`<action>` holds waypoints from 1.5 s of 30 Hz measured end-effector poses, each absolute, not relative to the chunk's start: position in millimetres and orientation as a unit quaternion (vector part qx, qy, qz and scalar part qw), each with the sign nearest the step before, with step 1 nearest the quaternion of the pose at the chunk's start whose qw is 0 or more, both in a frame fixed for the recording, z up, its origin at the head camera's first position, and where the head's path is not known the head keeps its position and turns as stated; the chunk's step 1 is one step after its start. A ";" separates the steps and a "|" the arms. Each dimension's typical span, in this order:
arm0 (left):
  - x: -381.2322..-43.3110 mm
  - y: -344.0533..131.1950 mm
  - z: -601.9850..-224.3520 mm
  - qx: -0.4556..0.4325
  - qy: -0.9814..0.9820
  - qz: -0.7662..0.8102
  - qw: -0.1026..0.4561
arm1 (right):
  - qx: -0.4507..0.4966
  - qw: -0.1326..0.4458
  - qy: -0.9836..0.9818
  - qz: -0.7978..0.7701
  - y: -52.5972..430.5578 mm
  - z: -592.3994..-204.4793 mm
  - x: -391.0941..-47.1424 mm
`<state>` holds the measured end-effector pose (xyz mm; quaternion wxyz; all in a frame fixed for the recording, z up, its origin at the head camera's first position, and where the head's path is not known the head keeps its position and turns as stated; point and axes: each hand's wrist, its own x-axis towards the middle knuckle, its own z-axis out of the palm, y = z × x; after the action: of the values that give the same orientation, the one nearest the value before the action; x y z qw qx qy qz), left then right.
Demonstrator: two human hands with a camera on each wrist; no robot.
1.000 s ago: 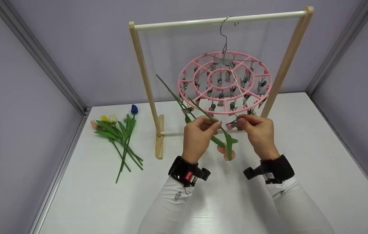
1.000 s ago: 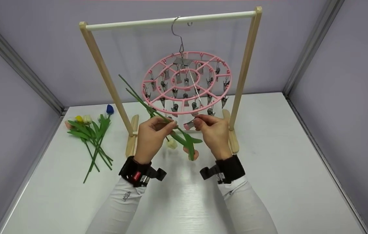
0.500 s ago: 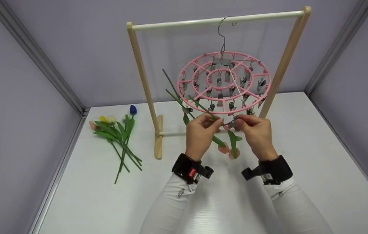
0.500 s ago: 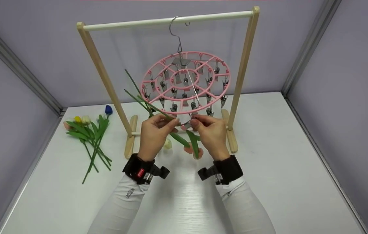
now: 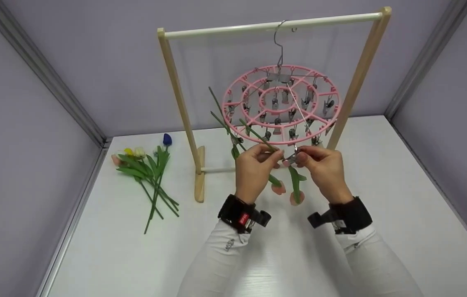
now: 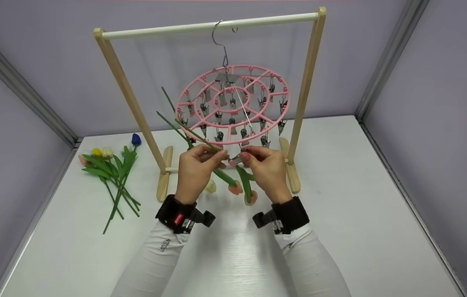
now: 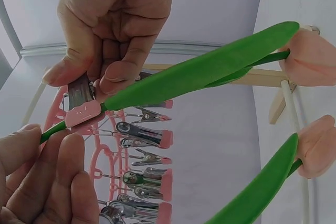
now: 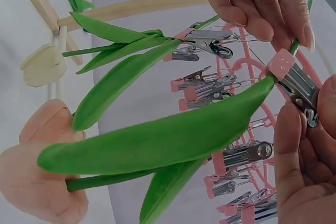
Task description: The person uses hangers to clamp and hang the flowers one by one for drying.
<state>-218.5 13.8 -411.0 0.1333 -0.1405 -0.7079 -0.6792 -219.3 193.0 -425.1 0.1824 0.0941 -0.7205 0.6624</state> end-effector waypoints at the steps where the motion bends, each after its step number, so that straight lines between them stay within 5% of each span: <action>1: -218.5 14.0 -410.8 -0.138 -0.710 -0.677 0.134 | 0.095 0.180 -0.721 0.662 193.6 -425.3 -219.7; 16: -224.1 13.0 -420.9 -0.143 -0.689 -0.702 0.110 | 0.115 0.100 -0.746 0.649 203.7 -430.1 -221.9; 36: -237.5 7.6 -442.5 -0.101 -0.692 -0.710 0.085 | 0.054 0.162 -0.718 0.675 218.3 -458.3 -202.5; 45: -240.8 5.5 -447.7 -0.095 -0.681 -0.719 0.097 | 0.034 0.143 -0.713 0.685 220.4 -474.3 -190.1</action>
<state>-240.8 5.5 -447.7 0.0972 -0.0955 -0.6812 -0.7193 -190.1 220.4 -474.3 0.1428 0.0342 -0.7135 0.6851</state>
